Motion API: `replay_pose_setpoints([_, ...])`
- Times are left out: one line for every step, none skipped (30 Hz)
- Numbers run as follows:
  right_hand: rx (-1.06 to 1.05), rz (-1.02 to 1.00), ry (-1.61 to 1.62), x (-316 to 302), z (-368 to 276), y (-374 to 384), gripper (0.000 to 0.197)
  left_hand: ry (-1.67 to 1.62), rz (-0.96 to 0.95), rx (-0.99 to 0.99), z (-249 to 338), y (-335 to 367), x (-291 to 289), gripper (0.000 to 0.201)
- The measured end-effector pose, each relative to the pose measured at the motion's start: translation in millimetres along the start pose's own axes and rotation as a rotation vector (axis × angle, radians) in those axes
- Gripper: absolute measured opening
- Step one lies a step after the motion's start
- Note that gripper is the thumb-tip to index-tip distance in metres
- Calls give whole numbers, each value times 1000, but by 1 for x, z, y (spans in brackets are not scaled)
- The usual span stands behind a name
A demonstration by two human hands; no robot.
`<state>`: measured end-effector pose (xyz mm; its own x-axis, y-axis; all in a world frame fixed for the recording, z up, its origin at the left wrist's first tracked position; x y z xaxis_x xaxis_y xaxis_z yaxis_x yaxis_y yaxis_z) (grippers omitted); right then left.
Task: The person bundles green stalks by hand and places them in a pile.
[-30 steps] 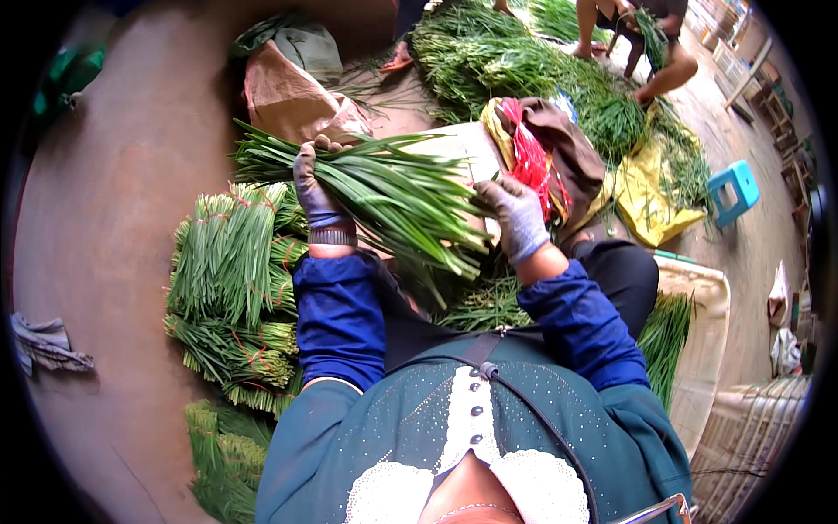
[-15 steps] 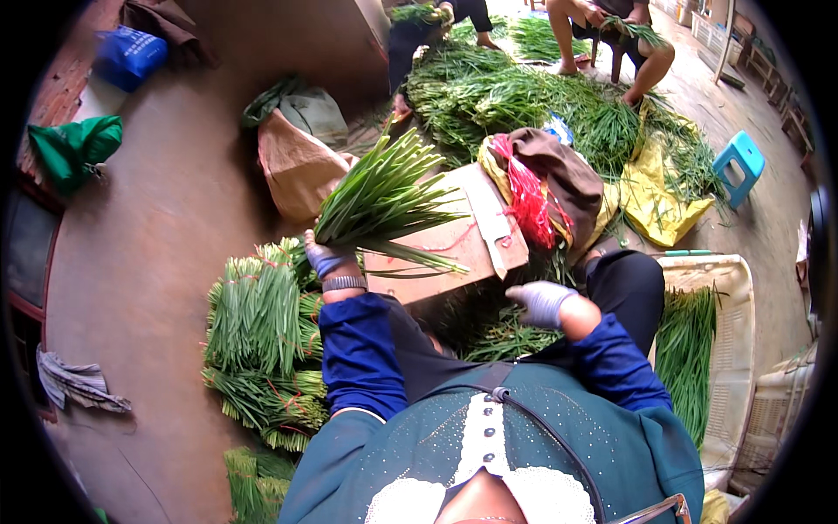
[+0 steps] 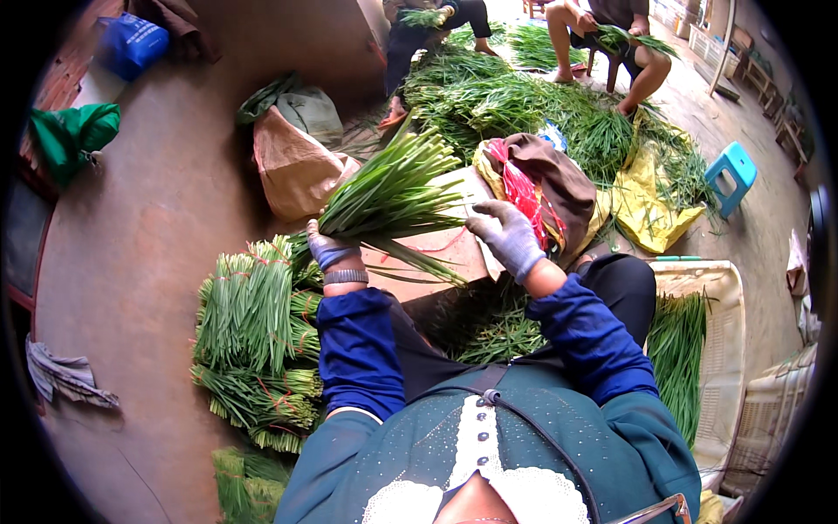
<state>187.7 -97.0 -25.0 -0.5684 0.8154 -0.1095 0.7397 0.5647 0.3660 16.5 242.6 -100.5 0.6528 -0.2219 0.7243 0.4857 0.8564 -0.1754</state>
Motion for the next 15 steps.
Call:
replay_pose_setpoints([295, -35, 416, 18, 42, 4, 37, -13, -31, -17, -5, 1, 6, 49])
replay_pose_setpoints([376, -3, 458, 22, 56, 8, 32, -25, -49, -28, -5, 3, 3, 46])
replay_pose_setpoints([395, 27, 446, 25, 64, 9, 29, -90, -58, -12, -3, 9, -7, 43])
replay_pose_setpoints([414, 55, 434, 26, 72, 13, 27, -76, -101, 45, 2, 19, -12, 41])
replay_pose_setpoints([354, 107, 481, 20, 81, 13, 11, -75, -101, 43, 0, 24, -14, 41])
replay_pose_setpoints([327, 127, 506, 7, 106, 14, 13, -71, -92, 25, -5, 24, -16, 40])
replay_pose_setpoints([398, 183, 541, -1, 101, 8, 15, -68, -65, 27, -1, 22, -26, 39])
replay_pose_setpoints([364, 222, 483, -18, 103, 5, 21, -79, -70, 29, 1, 23, -21, 39])
replay_pose_setpoints([388, 254, 483, -32, 112, -4, 20, -80, -73, 12, 0, 17, -13, 39])
replay_pose_setpoints([403, 281, 486, -46, 117, -9, 20, -86, -81, 5, 1, 14, -6, 39])
replay_pose_setpoints([498, 154, 479, -46, 123, -16, 20, -132, -71, 11, 6, 20, -17, 41])
replay_pose_setpoints([593, 56, 468, -49, 137, -31, 20, -122, -28, -7, 1, 11, -5, 45])
replay_pose_setpoints([624, -46, 314, -47, 149, -45, 17, -120, -2, -21, -2, 0, 8, 47])
replay_pose_setpoints([557, -258, 206, -30, 126, -52, 21, -117, 31, -11, 4, -10, 13, 50])
replay_pose_setpoints([591, -406, 217, -15, 124, -62, 41, -104, 33, -2, 4, -13, 17, 51])
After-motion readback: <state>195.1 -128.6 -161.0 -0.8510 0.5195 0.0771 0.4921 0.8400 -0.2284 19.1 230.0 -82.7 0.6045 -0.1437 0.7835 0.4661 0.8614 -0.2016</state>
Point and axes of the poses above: each hand's wrist, its own y-axis towards the middle knuckle, its own x-axis out of the palm, z = x × y, the point moved 7 cm from there along y, towards the middle knuckle, and after that the axes turned 15 degrees about y, right-handed, at the moved point
